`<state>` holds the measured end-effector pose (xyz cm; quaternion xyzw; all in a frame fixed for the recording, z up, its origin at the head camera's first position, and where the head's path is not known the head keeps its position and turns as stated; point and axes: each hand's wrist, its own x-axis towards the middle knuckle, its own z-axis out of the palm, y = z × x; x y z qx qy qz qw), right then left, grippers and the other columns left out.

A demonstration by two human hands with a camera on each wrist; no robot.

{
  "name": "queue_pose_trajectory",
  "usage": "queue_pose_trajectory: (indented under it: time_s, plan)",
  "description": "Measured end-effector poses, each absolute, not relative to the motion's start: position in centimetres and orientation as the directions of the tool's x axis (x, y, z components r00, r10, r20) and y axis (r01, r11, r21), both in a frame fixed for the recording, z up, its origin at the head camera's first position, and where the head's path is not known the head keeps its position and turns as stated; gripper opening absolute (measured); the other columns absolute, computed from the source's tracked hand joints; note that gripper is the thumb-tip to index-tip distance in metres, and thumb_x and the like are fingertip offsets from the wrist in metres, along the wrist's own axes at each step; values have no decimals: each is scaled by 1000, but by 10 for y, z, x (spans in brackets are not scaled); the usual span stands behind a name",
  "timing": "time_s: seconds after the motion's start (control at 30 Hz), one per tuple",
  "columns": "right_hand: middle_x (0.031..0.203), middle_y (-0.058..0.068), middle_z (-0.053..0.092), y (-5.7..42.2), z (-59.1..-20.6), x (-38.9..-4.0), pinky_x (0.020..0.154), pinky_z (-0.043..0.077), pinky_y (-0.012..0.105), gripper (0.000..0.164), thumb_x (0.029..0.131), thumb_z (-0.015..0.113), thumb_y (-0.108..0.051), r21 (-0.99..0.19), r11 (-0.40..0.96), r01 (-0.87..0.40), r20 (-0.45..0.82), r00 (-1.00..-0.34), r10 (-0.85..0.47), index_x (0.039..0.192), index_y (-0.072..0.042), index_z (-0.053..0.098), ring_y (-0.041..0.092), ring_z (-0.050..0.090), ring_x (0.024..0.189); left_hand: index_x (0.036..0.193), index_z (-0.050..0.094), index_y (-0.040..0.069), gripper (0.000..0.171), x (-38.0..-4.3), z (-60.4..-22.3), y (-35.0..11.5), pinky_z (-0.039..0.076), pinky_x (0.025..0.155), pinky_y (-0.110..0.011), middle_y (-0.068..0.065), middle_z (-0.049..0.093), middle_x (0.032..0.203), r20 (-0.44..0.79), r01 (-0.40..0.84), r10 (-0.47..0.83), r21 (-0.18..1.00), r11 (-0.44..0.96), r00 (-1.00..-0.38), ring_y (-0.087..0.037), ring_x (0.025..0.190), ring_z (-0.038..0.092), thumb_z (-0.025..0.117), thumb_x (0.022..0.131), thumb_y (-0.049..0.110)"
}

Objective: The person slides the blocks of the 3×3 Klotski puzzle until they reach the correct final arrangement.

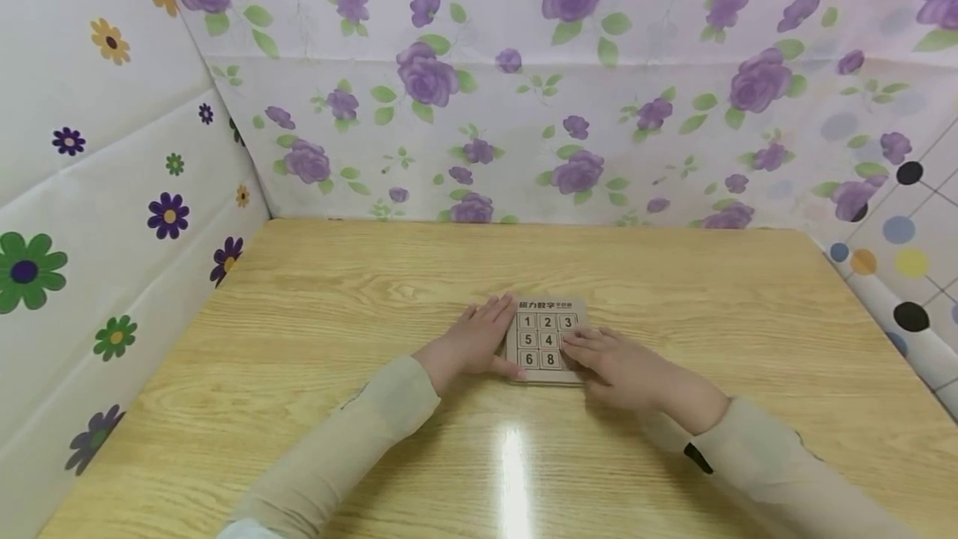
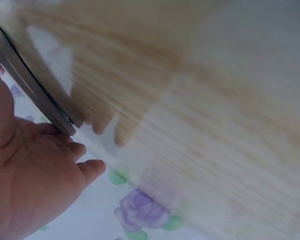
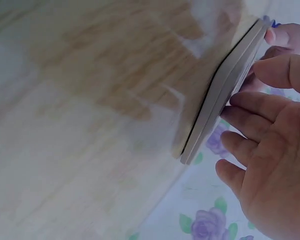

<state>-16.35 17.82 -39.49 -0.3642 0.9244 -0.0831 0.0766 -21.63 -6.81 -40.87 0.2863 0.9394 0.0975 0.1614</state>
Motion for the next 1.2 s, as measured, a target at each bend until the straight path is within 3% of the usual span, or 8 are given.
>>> queue_pose_trajectory:
  time_s: [0.23,0.7,1.2]
  plan:
    - [146,16,43,179,-396,-157,113,23,57,53,91,56,-15,-200,719,-666,-81,-720,-689,139,2,45,39,34,137,153,6,6,113,-216,-409,-68,9,120,-48,-9,1,160,-257,499,563,275,822,-785,-27,148,4,65,76,64]
    - [144,17,45,186,-398,-139,112,24,59,58,82,58,-8,-246,687,-683,-69,-695,-716,138,4,46,40,35,136,153,5,6,114,-217,-410,-67,8,120,-47,-9,0,160,-265,502,560,258,826,-785,-26,148,4,63,76,66]
    - [148,17,40,169,-397,-157,115,20,57,53,90,53,-12,-202,718,-666,-51,-725,-687,140,1,44,39,30,139,153,6,5,114,-217,-411,-66,9,119,-48,-10,0,160,-254,504,565,268,821,-785,-27,148,4,64,76,65]
